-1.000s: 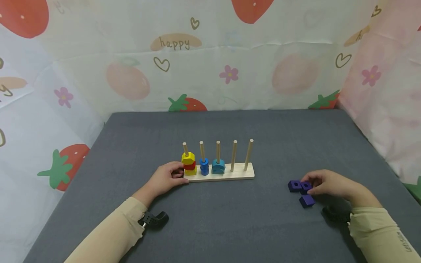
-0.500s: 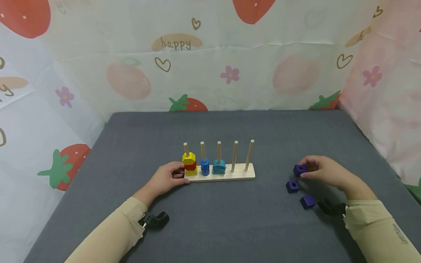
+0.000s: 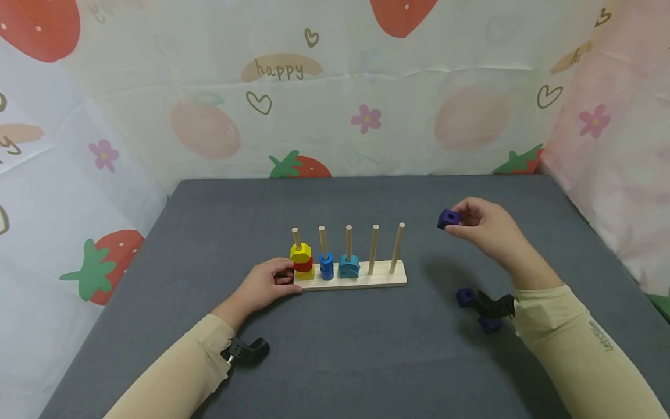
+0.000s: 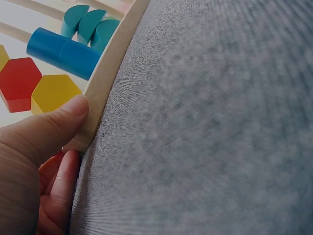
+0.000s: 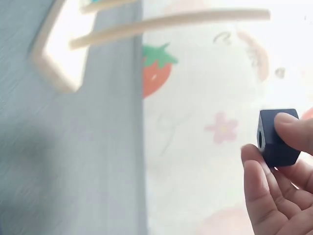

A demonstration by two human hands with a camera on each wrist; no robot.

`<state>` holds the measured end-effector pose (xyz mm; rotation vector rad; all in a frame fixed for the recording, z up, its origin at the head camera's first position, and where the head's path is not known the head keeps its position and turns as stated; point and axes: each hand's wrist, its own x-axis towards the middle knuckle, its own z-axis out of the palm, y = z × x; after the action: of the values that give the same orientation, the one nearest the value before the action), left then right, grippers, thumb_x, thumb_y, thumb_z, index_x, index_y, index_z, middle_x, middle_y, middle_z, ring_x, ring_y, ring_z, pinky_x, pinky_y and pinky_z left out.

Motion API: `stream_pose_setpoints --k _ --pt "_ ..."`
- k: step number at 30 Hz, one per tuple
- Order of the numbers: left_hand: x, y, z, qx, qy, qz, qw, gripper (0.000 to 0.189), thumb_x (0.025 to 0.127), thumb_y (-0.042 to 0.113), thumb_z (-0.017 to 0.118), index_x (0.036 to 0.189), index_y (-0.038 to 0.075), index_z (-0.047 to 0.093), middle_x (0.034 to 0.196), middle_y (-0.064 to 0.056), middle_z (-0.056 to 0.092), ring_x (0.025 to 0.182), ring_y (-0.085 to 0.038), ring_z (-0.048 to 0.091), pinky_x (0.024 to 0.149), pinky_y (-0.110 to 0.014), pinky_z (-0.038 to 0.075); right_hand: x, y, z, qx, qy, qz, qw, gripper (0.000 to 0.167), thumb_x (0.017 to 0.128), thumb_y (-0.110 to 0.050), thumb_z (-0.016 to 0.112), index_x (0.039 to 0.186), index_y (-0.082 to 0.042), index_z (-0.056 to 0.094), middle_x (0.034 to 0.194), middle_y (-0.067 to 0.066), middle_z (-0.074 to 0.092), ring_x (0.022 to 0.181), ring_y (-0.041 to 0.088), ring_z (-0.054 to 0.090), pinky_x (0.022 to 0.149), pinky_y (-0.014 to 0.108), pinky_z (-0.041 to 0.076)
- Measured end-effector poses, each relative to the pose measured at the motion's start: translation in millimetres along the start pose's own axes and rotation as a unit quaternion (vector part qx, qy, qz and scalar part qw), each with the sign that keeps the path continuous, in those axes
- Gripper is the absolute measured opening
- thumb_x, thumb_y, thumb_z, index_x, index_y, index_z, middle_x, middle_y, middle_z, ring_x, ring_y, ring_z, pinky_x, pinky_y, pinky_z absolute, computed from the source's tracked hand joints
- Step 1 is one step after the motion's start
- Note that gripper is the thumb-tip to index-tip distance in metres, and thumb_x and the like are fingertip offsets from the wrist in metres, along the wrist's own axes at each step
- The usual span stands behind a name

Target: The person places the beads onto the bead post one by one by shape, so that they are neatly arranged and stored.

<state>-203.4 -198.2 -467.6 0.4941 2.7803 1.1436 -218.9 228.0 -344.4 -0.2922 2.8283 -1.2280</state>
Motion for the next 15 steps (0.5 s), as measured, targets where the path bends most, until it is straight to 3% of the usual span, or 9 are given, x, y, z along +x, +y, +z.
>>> stream_pose_setpoints --k 9,15 --pt "-0.1 0.8 -0.3 -0.004 -0.002 0.003 1.0000 0.049 0.073 0.035 0.076 0.115 0.014 0.061 0.111 0.000 0.059 0.090 -0.011 0.057 0.083 -0.030 0.049 15.3 -46.9 12.8 0.078 0.027 -0.046 0.9956 0.031 0.083 -0.026 0.068 0.106 -0.007 0.058 0.103 0.009 0.063 0.088 0.011 0.060 0.074 0.024 0.047" --pt "-0.4 1.6 -0.7 -0.006 0.001 0.005 1.0000 0.049 0.073 0.034 0.076 0.115 0.013 0.061 0.111 -0.001 0.059 0.090 -0.011 0.058 0.082 -0.030 0.049 20.7 -64.0 30.3 0.117 0.009 -0.072 0.9905 0.029 0.083 -0.022 0.069 0.106 -0.007 0.060 0.102 0.009 0.063 0.088 0.015 0.060 0.074 0.024 0.048"
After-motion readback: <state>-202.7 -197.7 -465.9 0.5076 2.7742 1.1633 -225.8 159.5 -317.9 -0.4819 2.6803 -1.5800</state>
